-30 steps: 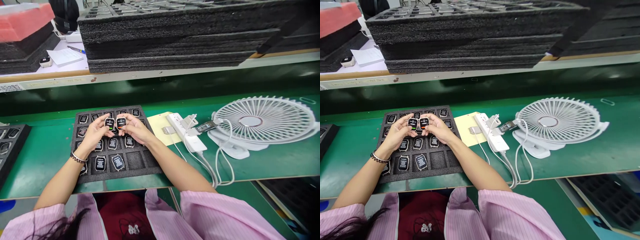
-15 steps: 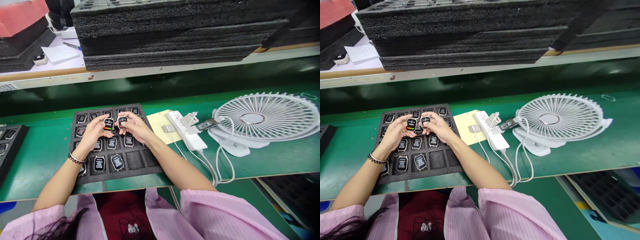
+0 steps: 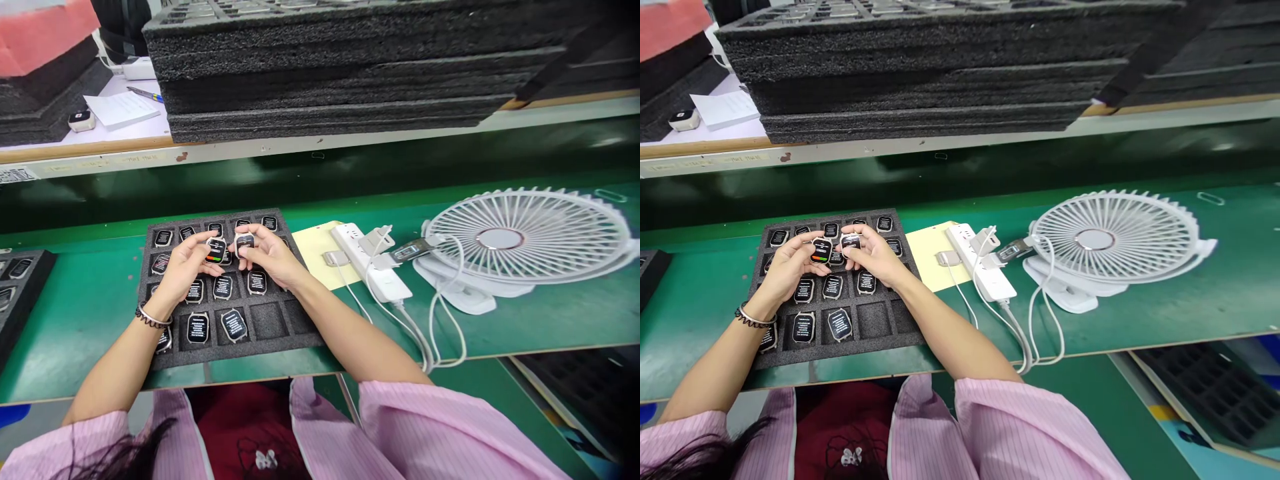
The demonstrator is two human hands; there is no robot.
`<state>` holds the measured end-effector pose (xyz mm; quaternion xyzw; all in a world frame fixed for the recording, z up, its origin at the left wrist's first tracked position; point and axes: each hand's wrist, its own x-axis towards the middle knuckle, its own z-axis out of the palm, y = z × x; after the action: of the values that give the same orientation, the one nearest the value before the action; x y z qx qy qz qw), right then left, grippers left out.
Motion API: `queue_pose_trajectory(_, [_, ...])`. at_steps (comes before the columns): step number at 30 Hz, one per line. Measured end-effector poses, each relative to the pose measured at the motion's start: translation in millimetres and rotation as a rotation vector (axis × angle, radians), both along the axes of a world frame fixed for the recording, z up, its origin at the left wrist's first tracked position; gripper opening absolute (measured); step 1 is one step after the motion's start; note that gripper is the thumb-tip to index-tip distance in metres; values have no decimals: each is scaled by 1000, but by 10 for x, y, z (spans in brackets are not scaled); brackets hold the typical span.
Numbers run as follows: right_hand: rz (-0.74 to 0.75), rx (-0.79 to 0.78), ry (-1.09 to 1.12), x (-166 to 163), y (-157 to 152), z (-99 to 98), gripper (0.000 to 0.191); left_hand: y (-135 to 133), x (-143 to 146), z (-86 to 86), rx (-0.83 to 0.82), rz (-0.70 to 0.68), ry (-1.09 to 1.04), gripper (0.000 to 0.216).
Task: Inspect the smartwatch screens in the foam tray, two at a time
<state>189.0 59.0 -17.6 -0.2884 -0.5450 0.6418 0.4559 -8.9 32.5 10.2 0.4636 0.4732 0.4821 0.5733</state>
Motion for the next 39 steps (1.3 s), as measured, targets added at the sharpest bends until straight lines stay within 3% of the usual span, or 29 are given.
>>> queue_pose_trajectory(10, [-2, 18, -18, 7, 3, 4, 45, -6, -22, -21, 121, -9, 105, 39])
queue_pose_trajectory(16, [-16, 15, 33, 19, 50, -17, 47, 16, -10, -38, 115, -81, 68, 72])
queue_pose_trajectory(21, [-41, 4, 101, 41, 95, -36, 58, -163, 97, 31, 84, -270, 169, 52])
queue_pose_trajectory(25, [-50, 4, 136, 69, 130, -54, 63, -492, 373, 86, 275, -425, 612, 24])
queue_pose_trajectory(27, [-45, 1, 150, 76, 139, -58, 62, -637, 533, 89, 364, -424, 752, 22])
queue_pose_trajectory(31, [-39, 4, 157, 76, 141, -55, 61, -802, 751, 32, 347, -434, 762, 19])
queue_pose_trajectory(34, [-43, -2, 148, 74, 143, -55, 61, -852, 818, -76, 409, -426, 790, 19])
queue_pose_trajectory(39, [-39, 7, 139, 82, 150, -60, 60, -823, 832, -246, 479, -295, 930, 18])
